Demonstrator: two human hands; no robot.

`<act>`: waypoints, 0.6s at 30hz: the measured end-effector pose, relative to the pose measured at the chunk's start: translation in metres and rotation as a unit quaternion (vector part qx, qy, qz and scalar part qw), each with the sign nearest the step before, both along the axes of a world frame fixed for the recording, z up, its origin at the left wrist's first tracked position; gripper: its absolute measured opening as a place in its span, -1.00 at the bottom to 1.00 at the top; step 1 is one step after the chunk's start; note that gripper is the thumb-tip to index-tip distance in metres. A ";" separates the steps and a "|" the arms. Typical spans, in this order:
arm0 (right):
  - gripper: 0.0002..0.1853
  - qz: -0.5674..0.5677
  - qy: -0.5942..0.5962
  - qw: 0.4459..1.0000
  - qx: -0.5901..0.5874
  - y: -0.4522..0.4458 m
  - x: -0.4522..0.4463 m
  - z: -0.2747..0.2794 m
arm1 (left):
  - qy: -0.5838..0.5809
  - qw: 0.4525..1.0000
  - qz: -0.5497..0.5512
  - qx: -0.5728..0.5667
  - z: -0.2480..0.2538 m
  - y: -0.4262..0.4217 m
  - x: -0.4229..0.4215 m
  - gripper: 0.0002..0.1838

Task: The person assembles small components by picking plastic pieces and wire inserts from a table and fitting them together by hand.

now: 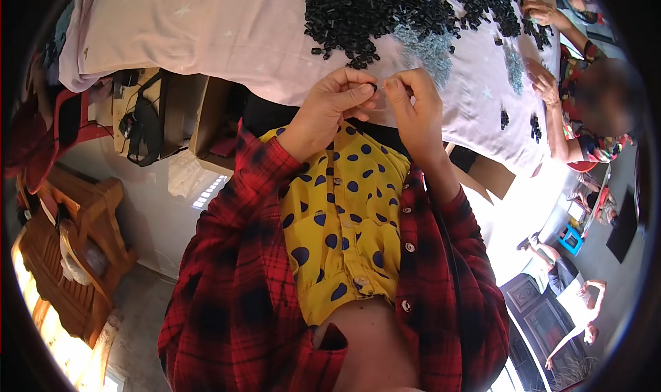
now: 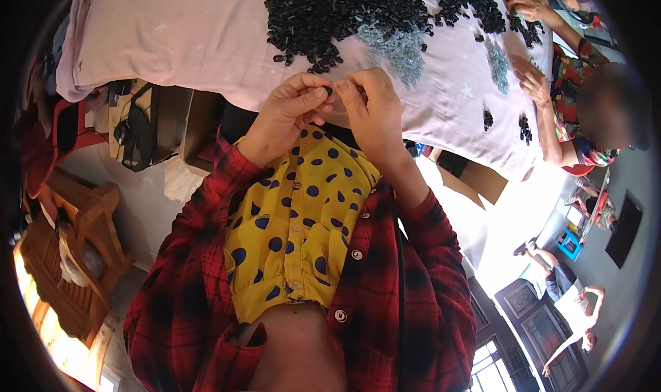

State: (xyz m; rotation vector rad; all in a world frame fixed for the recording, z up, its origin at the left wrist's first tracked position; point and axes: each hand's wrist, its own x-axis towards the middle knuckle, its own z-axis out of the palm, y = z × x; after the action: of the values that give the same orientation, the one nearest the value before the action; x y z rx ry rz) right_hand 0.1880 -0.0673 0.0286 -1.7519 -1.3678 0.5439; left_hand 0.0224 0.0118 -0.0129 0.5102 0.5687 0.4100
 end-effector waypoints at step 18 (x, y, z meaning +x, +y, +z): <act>-0.93 -0.008 0.005 1.000 0.007 0.001 -0.005 -0.011 | 0.011 0.998 0.027 0.062 -0.001 -0.007 0.004 -0.85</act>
State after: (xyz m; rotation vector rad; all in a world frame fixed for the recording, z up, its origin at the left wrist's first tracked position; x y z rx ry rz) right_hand 0.1830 -0.0659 0.0176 -1.7440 -1.3466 0.5328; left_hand 0.0267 0.0046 -0.0141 0.6205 0.5809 0.4944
